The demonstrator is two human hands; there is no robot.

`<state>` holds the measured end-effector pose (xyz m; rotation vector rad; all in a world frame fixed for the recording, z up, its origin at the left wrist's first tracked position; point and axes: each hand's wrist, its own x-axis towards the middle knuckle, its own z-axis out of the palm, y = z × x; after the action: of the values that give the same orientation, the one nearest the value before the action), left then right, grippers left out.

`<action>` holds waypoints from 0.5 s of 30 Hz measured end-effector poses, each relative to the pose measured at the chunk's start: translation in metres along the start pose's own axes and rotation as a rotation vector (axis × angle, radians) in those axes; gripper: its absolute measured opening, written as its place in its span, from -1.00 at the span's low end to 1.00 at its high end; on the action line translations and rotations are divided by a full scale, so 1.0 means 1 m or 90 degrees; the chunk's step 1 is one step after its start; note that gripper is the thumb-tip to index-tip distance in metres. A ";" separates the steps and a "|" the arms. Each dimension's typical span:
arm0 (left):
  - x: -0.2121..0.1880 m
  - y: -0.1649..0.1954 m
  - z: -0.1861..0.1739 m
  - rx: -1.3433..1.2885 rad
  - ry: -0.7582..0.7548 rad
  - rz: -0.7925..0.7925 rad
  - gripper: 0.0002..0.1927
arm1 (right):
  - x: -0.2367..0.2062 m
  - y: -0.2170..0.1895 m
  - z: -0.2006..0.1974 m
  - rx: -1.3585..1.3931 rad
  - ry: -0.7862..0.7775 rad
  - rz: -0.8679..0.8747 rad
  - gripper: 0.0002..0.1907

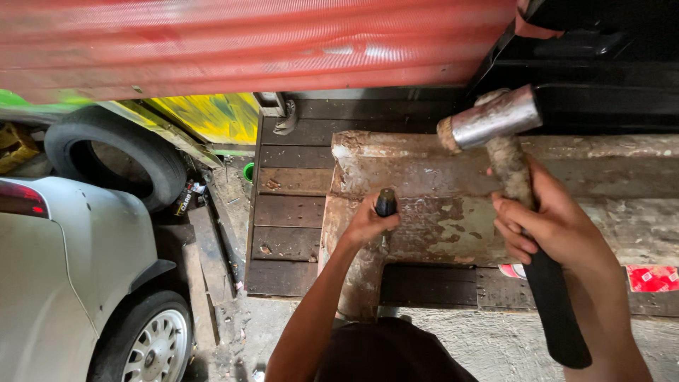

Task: The person repeatedly strikes a small cylindrical metal object with a hammer on a wooden workbench. The person holds the object steady with one hand while striking it with the other, occasionally repositioning the object.

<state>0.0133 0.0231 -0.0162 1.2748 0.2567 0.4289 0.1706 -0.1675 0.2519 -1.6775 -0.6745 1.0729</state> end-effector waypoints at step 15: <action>0.000 -0.002 0.010 0.104 0.048 -0.087 -0.81 | 0.037 0.000 0.038 -0.125 -0.111 0.095 -0.59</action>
<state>0.0178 0.0139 -0.0153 1.3933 0.4471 0.3442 0.1531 -0.1200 0.2347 -1.8390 -0.7985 1.3056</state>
